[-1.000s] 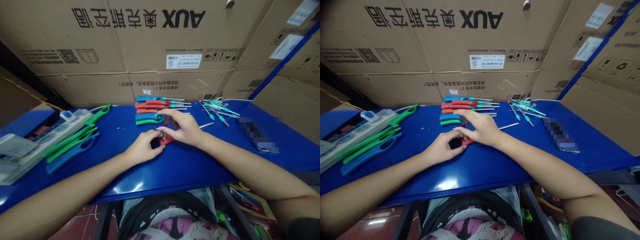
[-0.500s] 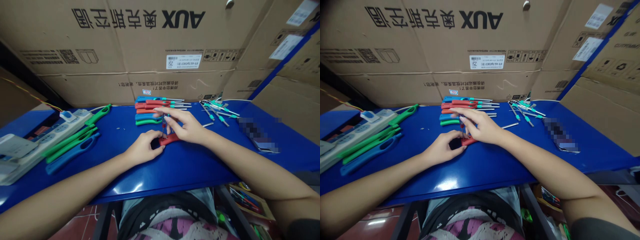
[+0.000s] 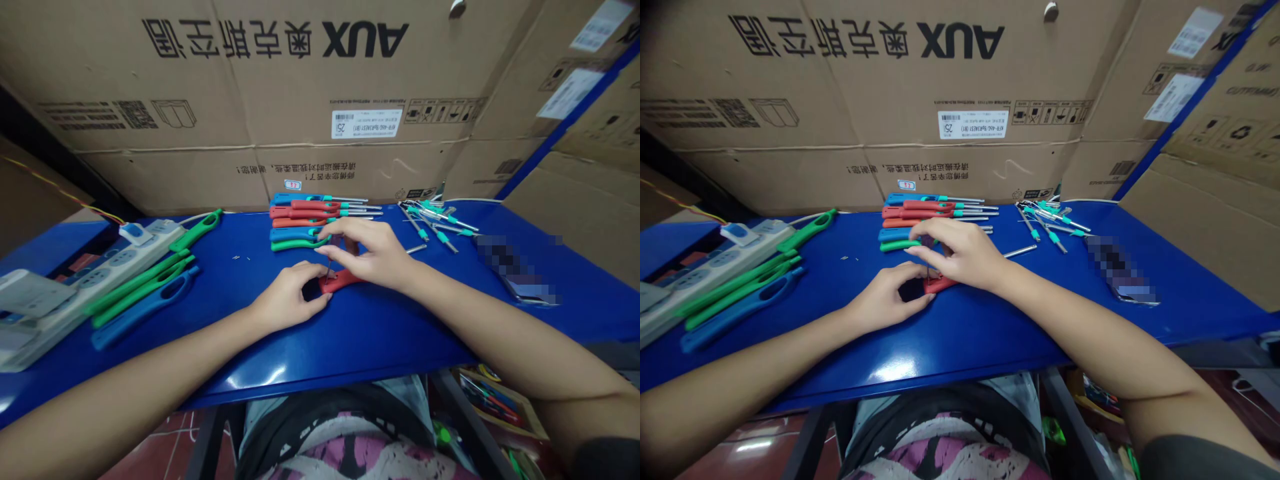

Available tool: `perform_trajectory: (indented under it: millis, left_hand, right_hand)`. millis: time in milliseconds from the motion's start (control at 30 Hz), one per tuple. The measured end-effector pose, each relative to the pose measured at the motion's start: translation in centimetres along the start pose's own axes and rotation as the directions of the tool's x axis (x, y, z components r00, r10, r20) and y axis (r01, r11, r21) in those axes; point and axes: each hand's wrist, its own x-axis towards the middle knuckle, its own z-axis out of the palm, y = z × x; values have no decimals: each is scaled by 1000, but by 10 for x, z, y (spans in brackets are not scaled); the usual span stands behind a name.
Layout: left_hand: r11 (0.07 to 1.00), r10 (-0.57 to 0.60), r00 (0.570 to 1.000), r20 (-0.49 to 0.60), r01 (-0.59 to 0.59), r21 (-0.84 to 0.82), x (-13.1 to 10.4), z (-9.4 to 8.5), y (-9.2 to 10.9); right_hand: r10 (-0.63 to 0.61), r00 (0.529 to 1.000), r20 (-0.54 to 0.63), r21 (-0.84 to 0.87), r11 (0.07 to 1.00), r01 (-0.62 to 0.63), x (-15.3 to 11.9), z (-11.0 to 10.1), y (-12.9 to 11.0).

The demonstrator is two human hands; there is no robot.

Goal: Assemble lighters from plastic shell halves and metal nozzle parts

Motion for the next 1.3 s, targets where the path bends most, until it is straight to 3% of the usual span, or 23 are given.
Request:
perform_trajectory:
  millis: [100,233,300,400,500,600,667,767,833,900,967,1033,1100,1167,1233,1300]
  left_hand:
    - [1000,22,1000,10,-22,0,0,0,1]
    - [1000,23,1000,14,-23,1,-1,0,1]
    - [1000,22,999,23,-22,4,-1,0,2]
    - [999,33,999,20,-33,4,-1,0,2]
    - [999,37,999,21,-37,5,-1,0,2]
    - [1000,23,999,37,-24,13,-1,-1,2]
    - [1000,23,999,37,-23,15,0,0,2]
    - [999,35,999,22,-35,13,0,0,1]
    - [999,33,999,15,-33,15,-1,1,1]
    - [999,32,999,21,-32,15,-1,1,1]
    - [999,34,999,32,-35,12,-1,0,1]
    - [999,39,999,36,-39,11,-2,0,1]
    - [999,38,999,29,-38,17,-2,0,1]
    - [999,43,999,17,-43,17,-2,0,1]
    - [999,49,999,12,-49,16,-1,0,1]
    - [999,47,999,18,-47,19,-1,0,2]
  right_hand:
    - [-74,997,0,-164,984,73,-1,-2,3]
    - [18,997,78,87,996,-25,-1,1,0]
    - [55,997,53,155,986,-62,-1,3,-2]
    - [-57,996,-74,-27,998,55,-2,3,-1]
    - [-159,986,-43,-116,981,153,-2,1,-2]
    - [-52,997,54,75,996,48,-1,0,-5]
    - [-8,999,34,115,993,4,0,0,-5]
    - [-116,990,-85,-93,990,108,-2,-1,1]
    - [-190,978,-83,-205,964,170,-3,-2,3]
    - [-157,987,-15,-147,977,153,-2,-3,2]
    - [-54,996,75,18,998,53,-1,-2,-1]
    - [20,995,95,126,991,-32,0,-1,-4]
    - [11,1000,11,74,997,-12,0,0,-4]
    - [-86,994,-65,-90,993,80,-2,1,-1]
    - [-164,984,-63,-208,967,148,-3,0,1]
    - [-148,989,-25,-165,976,142,-4,0,1]
